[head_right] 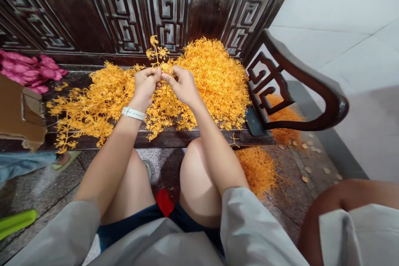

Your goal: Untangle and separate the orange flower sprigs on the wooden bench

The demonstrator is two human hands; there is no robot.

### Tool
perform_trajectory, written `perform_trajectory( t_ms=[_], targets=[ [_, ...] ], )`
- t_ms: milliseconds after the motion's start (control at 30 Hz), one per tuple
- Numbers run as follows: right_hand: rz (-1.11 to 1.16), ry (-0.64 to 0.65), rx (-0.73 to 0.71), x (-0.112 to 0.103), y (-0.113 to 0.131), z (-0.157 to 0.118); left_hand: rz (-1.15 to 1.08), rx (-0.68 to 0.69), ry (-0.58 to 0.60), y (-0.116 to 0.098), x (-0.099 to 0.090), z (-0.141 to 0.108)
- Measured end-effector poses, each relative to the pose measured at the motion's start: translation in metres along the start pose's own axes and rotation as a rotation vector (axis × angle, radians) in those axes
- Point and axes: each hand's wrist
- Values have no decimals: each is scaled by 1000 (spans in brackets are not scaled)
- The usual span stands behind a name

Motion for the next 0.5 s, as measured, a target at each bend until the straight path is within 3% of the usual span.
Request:
perform_trajectory(
  t_ms=[167,267,367,467,500],
  targets=[
    [-390,210,-90,-2,27,-3,-37,37,-109,8,3,4],
    [-503,250,-134,-4,37,-4,-57,34,-113,14,6,4],
    [-308,252,-231,-5,52,-8,-67,5,-182,15,-1,11],
    [102,280,-334,-5,79,-15,-87,-126,-341,11,-22,27],
    [230,287,-330,-6,87,-17,-74,-142,-335,10,-30,33]
  ],
)
Point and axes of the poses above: each hand's wrist, its own z-axis towards the middle knuckle, its own x-axis out of the palm, y = z × x, and after that the axes turned 9 degrees about -x, right-handed
